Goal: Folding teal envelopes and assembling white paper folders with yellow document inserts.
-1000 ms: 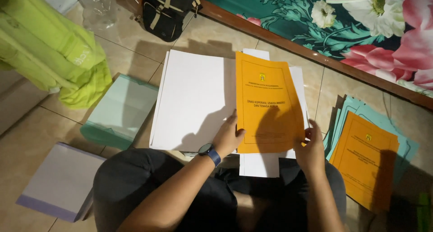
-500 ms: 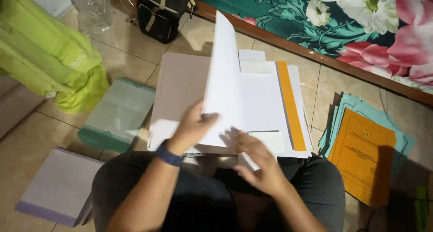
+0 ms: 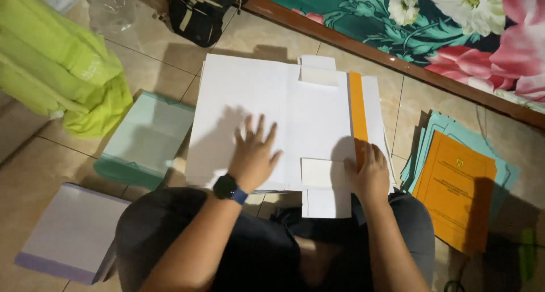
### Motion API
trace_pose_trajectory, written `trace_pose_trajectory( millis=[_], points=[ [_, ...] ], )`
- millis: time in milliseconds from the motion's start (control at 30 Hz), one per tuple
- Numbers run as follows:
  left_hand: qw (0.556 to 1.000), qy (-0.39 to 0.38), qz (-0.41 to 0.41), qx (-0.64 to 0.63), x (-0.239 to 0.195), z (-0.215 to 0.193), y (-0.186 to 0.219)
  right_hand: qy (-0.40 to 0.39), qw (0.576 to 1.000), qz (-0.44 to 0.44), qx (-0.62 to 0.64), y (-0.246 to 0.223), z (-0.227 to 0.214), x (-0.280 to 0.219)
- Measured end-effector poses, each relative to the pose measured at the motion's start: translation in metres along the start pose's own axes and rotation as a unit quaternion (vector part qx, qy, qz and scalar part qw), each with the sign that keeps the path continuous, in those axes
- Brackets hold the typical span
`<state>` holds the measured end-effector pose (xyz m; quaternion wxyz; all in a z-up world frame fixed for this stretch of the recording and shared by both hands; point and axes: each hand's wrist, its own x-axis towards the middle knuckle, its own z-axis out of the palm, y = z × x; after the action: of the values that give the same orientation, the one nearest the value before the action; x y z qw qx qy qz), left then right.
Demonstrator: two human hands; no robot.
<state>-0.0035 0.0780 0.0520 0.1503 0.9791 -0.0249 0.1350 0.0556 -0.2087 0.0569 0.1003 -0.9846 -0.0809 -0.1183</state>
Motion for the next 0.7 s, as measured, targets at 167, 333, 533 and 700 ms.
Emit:
trace_pose_trajectory(
  millis=[167, 333, 533, 700],
  points=[
    [0.991, -0.121, 0.006, -0.056, 0.007, -0.01, 0.014, 0.012, 0.998, 0.021, -0.06, 0.024, 0.018, 0.001],
    [0.992, -0.125, 0.013, -0.029, 0.006, 0.001, 0.011, -0.037, 0.993, 0.094, -0.067, 0.029, 0.013, 0.004],
    [0.981, -0.191, 0.008, -0.042, 0.009, 0.005, 0.022, -0.022, 0.994, 0.106, 0.024, 0.025, -0.009, 0.002],
    [0.956, -0.289, -0.048, -0.026, 0.001, 0.015, 0.026, 0.018, 0.99, 0.122, 0.07, 0.058, -0.009, 0.01]
  ],
)
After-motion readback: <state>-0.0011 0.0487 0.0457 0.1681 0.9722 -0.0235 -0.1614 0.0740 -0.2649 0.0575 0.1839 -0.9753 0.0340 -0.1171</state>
